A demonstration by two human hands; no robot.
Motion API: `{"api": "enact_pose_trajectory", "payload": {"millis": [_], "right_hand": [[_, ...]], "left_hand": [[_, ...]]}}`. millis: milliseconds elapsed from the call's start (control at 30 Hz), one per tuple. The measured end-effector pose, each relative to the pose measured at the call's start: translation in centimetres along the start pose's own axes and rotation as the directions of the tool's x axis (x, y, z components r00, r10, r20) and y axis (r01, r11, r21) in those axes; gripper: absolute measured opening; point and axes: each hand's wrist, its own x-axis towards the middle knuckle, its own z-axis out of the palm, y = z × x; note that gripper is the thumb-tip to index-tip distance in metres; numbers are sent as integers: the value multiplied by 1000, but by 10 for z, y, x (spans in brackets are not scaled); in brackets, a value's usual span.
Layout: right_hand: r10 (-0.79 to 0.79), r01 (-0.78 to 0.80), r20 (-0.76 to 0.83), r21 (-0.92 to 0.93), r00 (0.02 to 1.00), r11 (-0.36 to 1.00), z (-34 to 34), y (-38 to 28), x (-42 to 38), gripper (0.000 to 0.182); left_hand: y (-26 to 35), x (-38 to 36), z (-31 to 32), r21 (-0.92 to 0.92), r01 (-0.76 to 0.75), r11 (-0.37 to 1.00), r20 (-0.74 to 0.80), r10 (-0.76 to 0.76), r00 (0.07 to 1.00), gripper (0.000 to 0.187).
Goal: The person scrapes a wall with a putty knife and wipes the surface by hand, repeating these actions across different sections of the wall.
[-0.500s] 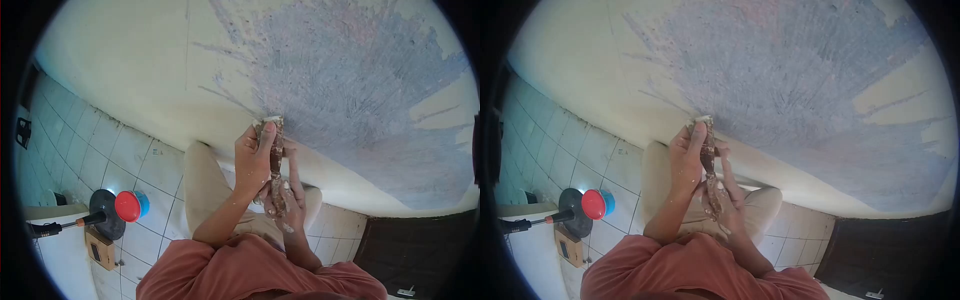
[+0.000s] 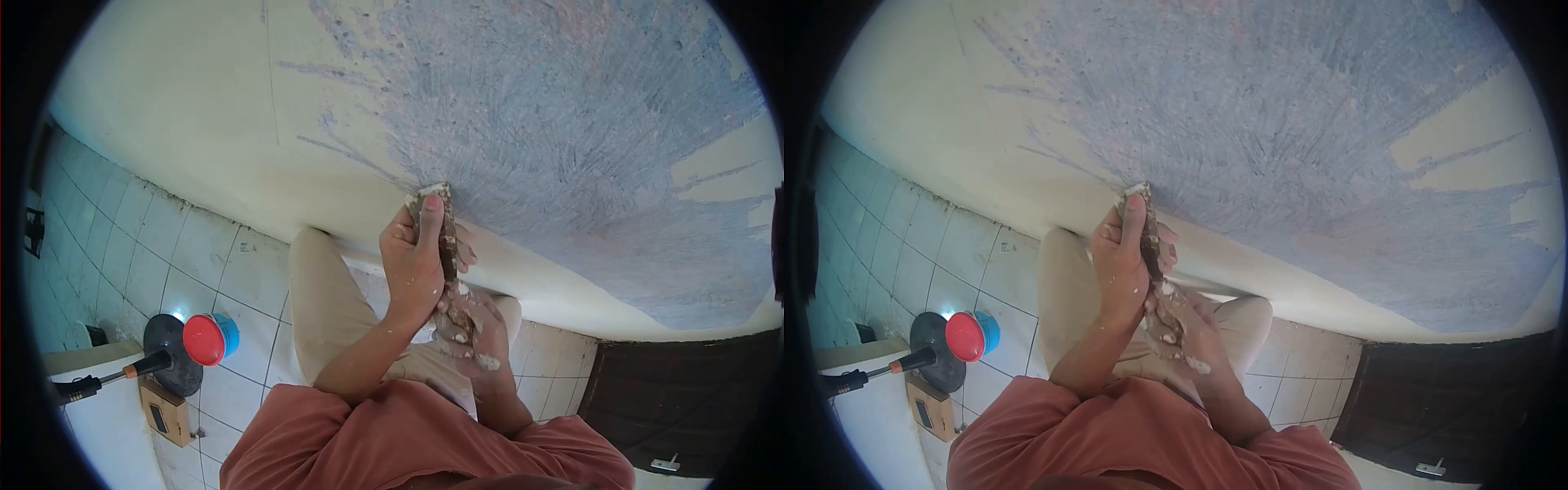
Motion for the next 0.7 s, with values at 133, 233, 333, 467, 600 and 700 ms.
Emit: {"api": "enact_pose_trajectory", "payload": {"millis": [133, 233, 333, 467, 600, 700], "right_hand": [[-32, 29, -21, -126, 999, 992, 7, -4, 4, 21], [-50, 49, -2, -140, 999, 989, 5, 2, 3, 23], [-51, 53, 14, -139, 999, 989, 6, -1, 8, 24], [-40, 47, 68, -108, 997, 993, -1, 6, 11, 24], [-46, 50, 35, -124, 998, 991, 5, 3, 10, 25], [-66, 76, 99, -96, 993, 992, 9, 4, 18, 26]], "left_hand": [[-5, -2, -1, 21, 4, 1000, -35, -3, 999, 31], [-3, 4, 1, 45, -3, 999, -32, 4, 999, 32], [-7, 4, -1, 53, -33, 998, -46, 35, 998, 32], [-4, 4, -4, 61, -2, 998, -4, 2, 1000, 31], [-5, 2, -3, 44, 7, 999, -24, -6, 1000, 32], [5, 8, -2, 55, -3, 998, -34, 5, 999, 32]]}}
